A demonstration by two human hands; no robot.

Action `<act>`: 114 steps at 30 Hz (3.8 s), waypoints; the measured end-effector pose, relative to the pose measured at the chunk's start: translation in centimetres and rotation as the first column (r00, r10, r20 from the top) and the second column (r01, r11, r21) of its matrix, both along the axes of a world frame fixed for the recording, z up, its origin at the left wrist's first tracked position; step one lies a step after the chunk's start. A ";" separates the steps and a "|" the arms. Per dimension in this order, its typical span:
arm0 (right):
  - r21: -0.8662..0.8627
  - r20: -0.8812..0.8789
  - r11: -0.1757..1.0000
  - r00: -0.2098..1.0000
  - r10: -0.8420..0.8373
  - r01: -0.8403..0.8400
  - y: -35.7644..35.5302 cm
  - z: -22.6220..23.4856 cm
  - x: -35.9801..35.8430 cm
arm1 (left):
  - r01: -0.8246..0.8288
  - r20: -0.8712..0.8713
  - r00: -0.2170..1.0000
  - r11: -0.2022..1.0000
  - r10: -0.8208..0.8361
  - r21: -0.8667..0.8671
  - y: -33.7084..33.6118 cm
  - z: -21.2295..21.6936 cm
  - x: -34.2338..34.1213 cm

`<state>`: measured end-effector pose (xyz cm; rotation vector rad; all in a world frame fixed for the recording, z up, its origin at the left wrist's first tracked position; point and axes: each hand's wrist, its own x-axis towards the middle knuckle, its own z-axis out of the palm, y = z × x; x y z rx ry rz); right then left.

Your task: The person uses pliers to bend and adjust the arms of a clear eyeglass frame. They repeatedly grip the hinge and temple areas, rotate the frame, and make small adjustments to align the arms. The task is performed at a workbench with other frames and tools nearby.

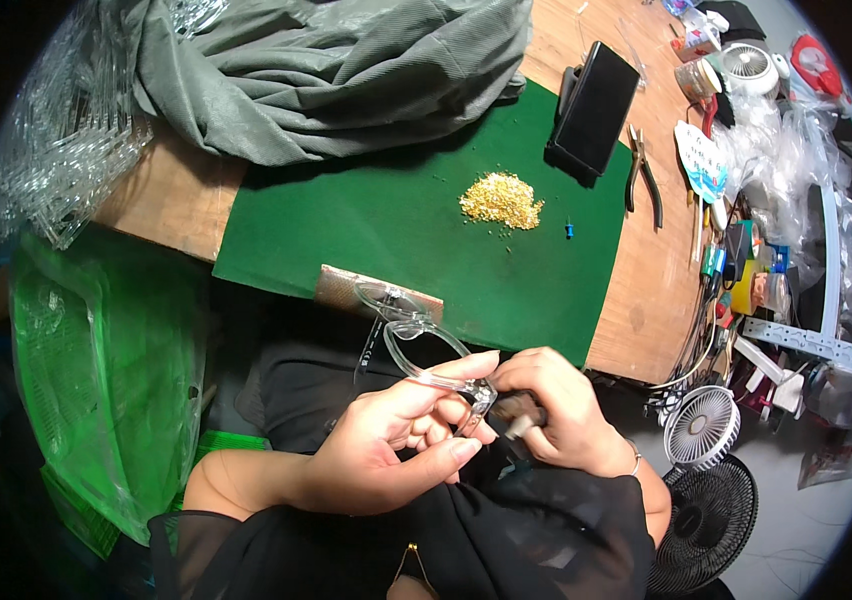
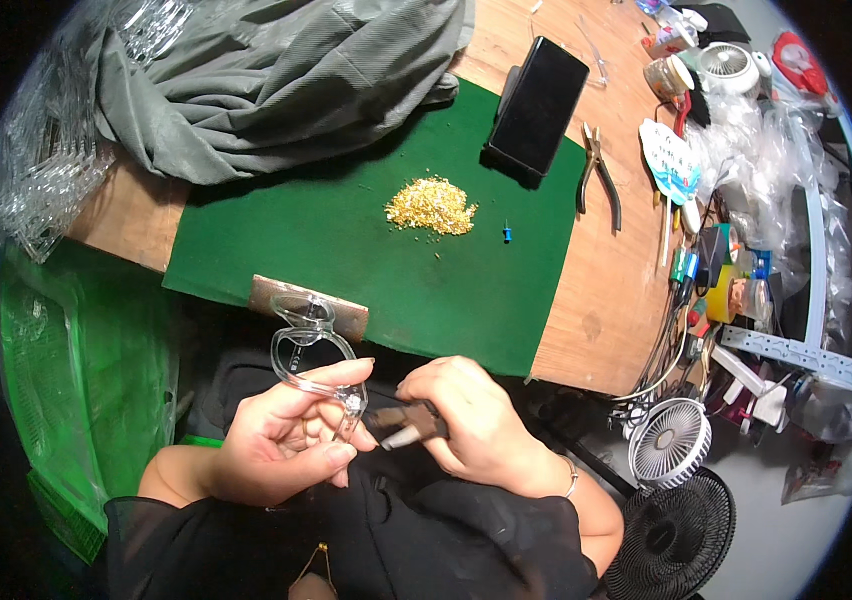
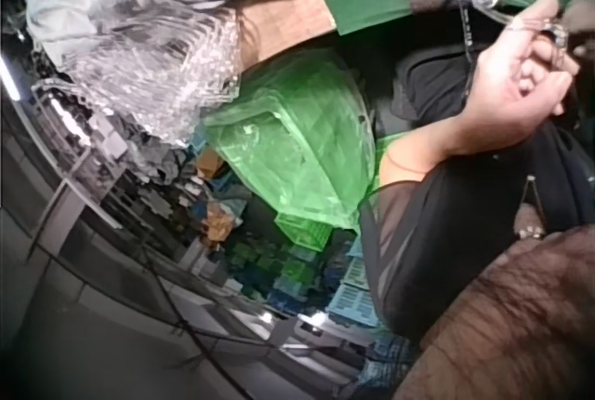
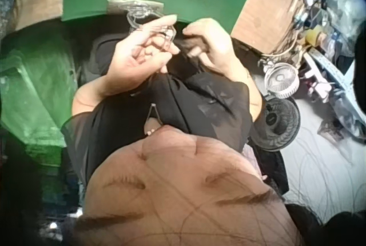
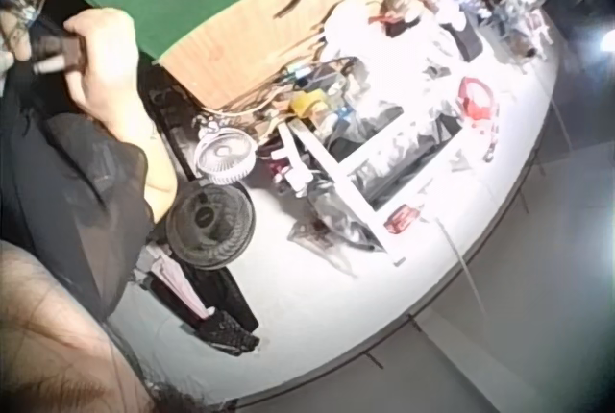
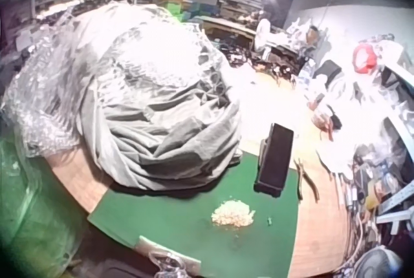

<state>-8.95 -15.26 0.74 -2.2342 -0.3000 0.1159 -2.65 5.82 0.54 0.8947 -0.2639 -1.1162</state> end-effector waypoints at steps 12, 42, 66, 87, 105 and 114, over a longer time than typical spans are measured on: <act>0.119 -0.293 0.989 0.949 0.117 -0.085 0.4 0.8 0.2 | -0.028 0.125 0.992 1.000 0.026 0.014 0.1 0.0 -0.3; -0.188 0.147 0.980 0.985 0.088 -0.060 0.9 0.0 0.8 | -0.100 0.392 0.919 0.989 0.048 0.113 -0.4 -0.1 -1.0; -0.262 0.284 0.964 0.958 0.042 0.035 1.3 -1.3 -0.2 | -0.233 0.761 0.620 0.971 0.190 -0.052 -1.5 -1.5 -1.2; -0.229 0.113 0.973 0.993 0.043 -0.016 0.4 -0.8 1.5 | -0.269 0.613 0.782 0.949 0.116 0.164 -1.4 -0.7 -0.1; -0.345 0.103 0.872 0.937 -0.332 0.347 -5.0 -7.5 6.9 | -0.446 0.760 0.574 0.895 0.304 -0.022 -0.8 -0.4 3.8; -0.233 -0.018 0.904 0.928 -0.373 0.359 -5.6 -7.2 7.0 | -0.358 0.769 0.578 0.932 0.274 -0.063 -1.2 -1.4 4.9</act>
